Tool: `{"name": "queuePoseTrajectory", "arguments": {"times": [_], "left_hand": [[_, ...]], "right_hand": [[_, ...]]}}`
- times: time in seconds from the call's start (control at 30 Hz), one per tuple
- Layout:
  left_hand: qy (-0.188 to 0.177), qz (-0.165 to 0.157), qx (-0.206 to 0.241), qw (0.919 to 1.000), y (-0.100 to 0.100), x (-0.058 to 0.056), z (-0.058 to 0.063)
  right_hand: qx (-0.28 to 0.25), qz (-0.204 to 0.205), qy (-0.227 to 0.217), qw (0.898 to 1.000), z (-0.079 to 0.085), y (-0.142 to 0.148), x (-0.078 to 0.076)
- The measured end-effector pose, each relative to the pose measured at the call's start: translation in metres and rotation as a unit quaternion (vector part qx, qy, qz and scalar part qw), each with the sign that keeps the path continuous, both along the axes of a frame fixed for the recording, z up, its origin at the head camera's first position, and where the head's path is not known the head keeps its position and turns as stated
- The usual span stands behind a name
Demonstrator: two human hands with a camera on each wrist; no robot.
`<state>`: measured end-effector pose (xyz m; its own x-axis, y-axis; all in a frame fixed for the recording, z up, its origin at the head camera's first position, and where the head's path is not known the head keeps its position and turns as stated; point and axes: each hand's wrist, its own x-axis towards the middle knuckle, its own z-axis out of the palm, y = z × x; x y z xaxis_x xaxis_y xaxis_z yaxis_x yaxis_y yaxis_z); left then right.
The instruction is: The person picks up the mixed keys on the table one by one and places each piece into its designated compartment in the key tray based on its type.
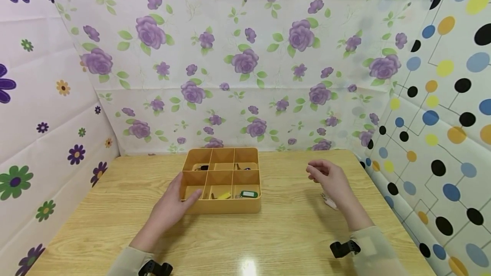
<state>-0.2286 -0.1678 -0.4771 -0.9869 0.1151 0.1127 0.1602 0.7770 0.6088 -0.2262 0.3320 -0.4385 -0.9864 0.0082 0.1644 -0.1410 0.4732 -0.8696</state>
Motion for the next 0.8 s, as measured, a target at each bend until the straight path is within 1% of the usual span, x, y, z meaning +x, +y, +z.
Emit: {"name": "queuePoseTrajectory", "arguments": {"times": [0.23,0.47,0.8], "left_hand": [[0.001,-0.001,0.001,1.0,0.0,0.0,0.0],[0.001,0.001,0.001,1.0,0.0,-0.001,0.0],[0.001,0.003,0.0,1.0,0.001,-0.001,-0.001]], "right_hand": [[0.006,-0.021,0.0,1.0,-0.004,0.012,0.002],[0.047,-0.042,0.006,0.998,-0.012,0.027,0.002],[0.068,-0.07,0.008,0.995,-0.024,0.042,0.003]]}}
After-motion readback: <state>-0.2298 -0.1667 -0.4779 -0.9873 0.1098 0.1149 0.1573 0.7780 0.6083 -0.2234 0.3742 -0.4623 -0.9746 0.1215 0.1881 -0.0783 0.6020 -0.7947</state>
